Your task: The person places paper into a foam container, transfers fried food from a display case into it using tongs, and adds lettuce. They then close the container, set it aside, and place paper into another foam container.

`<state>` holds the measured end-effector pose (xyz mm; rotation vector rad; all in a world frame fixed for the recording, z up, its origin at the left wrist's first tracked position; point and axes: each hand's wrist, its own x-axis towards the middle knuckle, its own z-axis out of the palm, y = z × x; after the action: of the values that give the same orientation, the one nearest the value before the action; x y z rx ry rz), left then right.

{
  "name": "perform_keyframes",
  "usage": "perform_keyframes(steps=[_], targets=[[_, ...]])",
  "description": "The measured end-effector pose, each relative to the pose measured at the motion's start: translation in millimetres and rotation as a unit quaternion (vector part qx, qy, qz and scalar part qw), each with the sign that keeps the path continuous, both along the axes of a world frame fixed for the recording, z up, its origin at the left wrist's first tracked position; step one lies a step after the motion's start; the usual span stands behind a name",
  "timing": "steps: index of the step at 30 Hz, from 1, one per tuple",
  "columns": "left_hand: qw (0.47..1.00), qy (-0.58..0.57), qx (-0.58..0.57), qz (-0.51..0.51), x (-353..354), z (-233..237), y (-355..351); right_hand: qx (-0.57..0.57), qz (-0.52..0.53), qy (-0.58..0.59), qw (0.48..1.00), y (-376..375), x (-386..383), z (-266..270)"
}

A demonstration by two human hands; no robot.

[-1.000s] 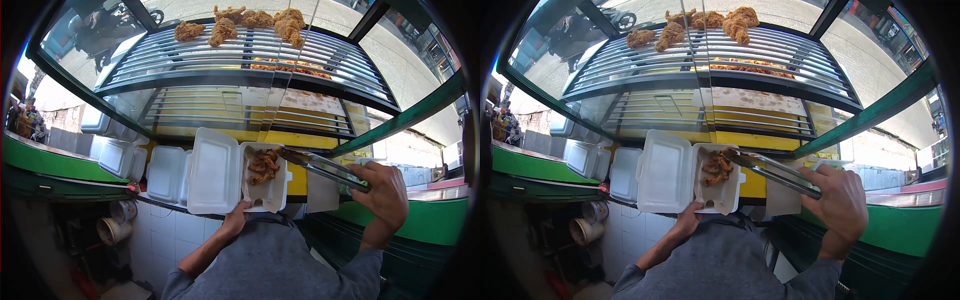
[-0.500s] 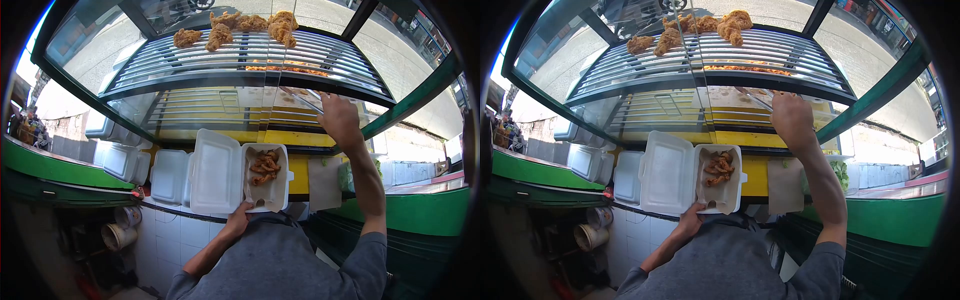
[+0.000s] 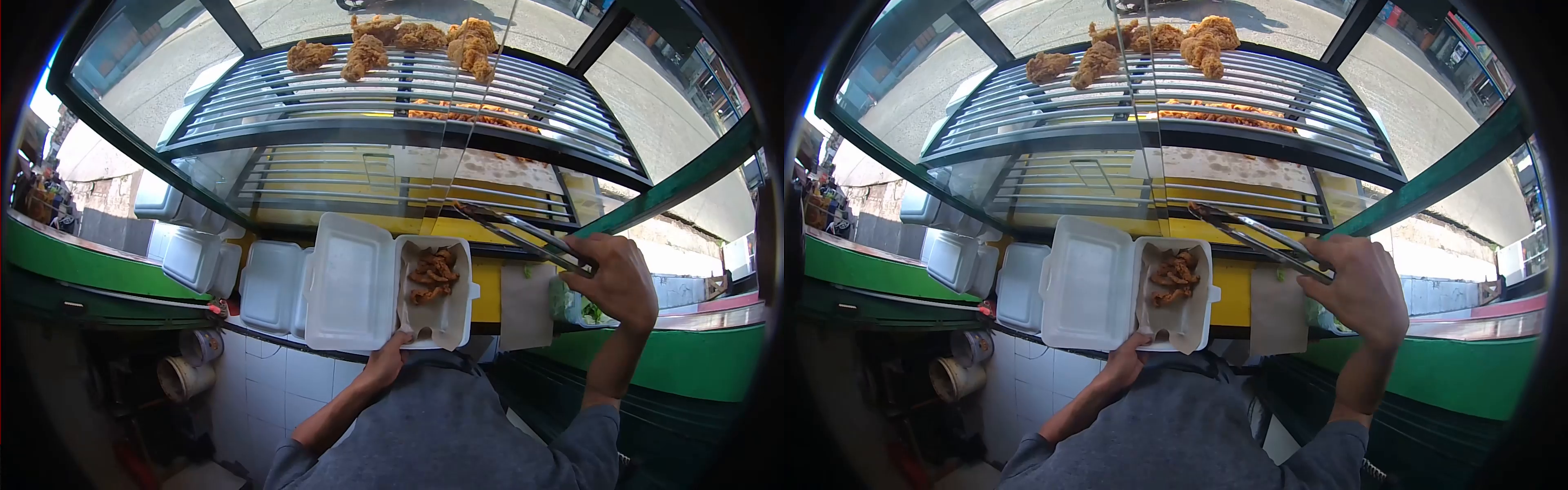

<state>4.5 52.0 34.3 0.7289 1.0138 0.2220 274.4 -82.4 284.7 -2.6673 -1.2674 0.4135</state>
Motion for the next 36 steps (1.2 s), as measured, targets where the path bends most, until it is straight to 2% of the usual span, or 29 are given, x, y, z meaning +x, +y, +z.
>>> perform_keyframes(steps=[3,7,10,13,15,17,19,21,22,23,26,28,30,33,36], targets=[[0.999,0.006,-0.036,-0.005,0.2,0.6,0.2,-0.02,0.082,0.017,0.996,-21.5,-15.6,1.9],[0.997,0.026,-0.067,-0.03,-5.2,-15.4,4.3,-0.023,0.093,0.008,0.995,-17.4,-24.8,-2.3],[0.997,0.005,-0.071,-0.018,-3.5,-17.1,3.6,0.009,0.008,-0.045,0.999,-10.2,-26.7,4.8],[0.998,-0.01,-0.059,-0.019,-6.6,-25.2,2.3,-0.032,-0.063,-0.203,0.977,20.2,-24.6,-3.3],[0.998,-0.018,-0.056,-0.029,-7.6,-27.6,3.1,-0.038,-0.037,-0.25,0.967,46.9,-8.7,-20.6],[0.998,-0.027,-0.055,-0.035,-7.6,-25.3,3.1,-0.107,-0.013,-0.263,0.959,75.9,20.7,-46.6],[0.998,-0.034,-0.02,-0.047,-8.8,-22.5,1.3,-0.122,-0.033,-0.24,0.963,105.7,58.8,-82.3],[0.998,-0.034,0.005,-0.044,-7.8,-15.9,0.4,-0.033,0.0,-0.36,0.933,117.9,89.1,-119.2],[0.999,-0.031,0.002,-0.032,-6.0,-11.3,-0.6,0.011,0.019,-0.417,0.909,122.7,90.7,-119.2],[0.999,-0.027,-0.002,-0.019,-5.5,-9.0,-1.2,0.056,0.008,-0.408,0.911,122.0,90.3,-118.5],[0.999,-0.023,-0.015,-0.035,-10.6,-16.6,1.5,0.031,0.037,-0.339,0.94,97.7,71.5,-87.7],[0.998,-0.028,-0.045,-0.037,-13.1,-19.1,5.4,-0.014,-0.004,-0.246,0.969,76.0,38.6,-53.2],[0.997,-0.026,-0.063,-0.038,-11.7,-17.3,7.2,-0.062,-0.036,-0.209,0.975,56.2,7.6,-24.1],[0.997,-0.02,-0.056,-0.052,-9.6,-15.7,8.4,-0.065,-0.036,-0.167,0.983,33.2,-8.4,-9.4],[0.996,-0.037,-0.029,-0.082,-10.1,-30.1,7.8,-0.081,-0.039,-0.246,0.965,38.6,-7.0,-22.7]])
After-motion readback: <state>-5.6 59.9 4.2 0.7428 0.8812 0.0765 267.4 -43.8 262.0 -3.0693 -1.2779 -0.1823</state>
